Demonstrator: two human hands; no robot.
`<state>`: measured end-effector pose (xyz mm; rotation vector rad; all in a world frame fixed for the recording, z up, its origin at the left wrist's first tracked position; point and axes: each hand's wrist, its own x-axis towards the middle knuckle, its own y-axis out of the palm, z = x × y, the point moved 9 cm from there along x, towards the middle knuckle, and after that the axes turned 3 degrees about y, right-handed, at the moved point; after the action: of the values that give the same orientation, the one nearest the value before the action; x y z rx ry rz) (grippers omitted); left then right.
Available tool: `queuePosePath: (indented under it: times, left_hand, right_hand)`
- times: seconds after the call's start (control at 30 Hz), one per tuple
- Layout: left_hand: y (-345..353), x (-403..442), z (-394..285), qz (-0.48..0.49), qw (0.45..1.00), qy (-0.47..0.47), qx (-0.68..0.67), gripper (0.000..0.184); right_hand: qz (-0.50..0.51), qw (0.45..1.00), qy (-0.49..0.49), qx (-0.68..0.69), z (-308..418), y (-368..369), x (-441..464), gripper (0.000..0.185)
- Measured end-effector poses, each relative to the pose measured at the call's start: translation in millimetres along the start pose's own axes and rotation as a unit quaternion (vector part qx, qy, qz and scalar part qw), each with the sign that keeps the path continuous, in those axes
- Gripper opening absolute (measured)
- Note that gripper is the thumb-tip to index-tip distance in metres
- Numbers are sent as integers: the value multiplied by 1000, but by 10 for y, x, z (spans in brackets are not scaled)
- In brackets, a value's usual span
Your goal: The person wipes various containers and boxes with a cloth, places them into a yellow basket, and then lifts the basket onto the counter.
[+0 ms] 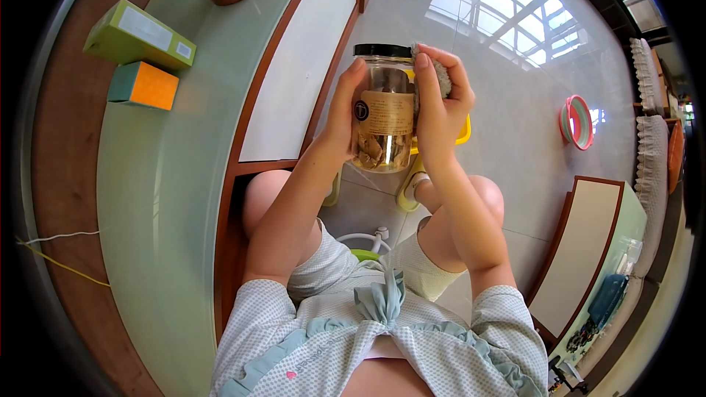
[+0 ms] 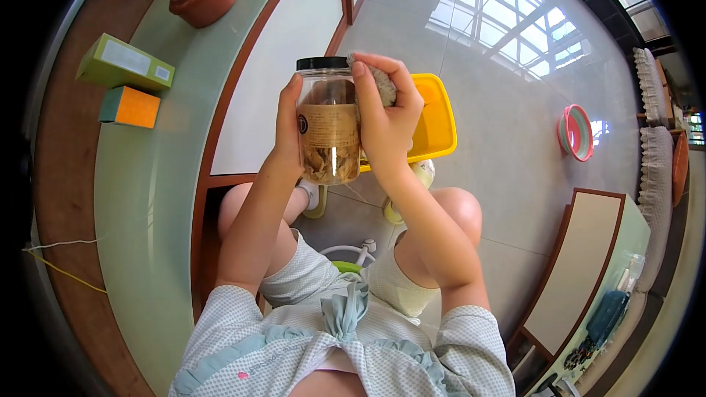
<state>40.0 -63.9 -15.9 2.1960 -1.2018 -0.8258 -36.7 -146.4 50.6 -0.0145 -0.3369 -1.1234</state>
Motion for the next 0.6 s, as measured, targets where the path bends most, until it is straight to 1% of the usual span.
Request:
queuePosePath:
  times: [0.17,0.27,0.37,0.47,0.53,0.6]
  left_hand:
    - [-23,23,36,8,1000,2,8,64]
    - [-7,53,31,28,999,14,8,64]
    - [8,57,16,36,999,20,14,64]
    - [6,49,3,21,999,26,13,64]
    - [-1,29,-22,0,1000,30,9,64]
    - [-27,33,-57,-17,999,34,35,69]
  right_hand:
    - [-17,997,71,40,-205,-67,-8,16]
    - [-18,988,146,57,-381,-99,-44,18]
    - [-17,983,177,38,-391,-111,-71,18]
    - [-23,986,159,52,-380,-113,-89,17]
    - [-27,993,103,43,-285,-97,-95,16]
    - [-22,998,61,24,-204,-91,-106,13]
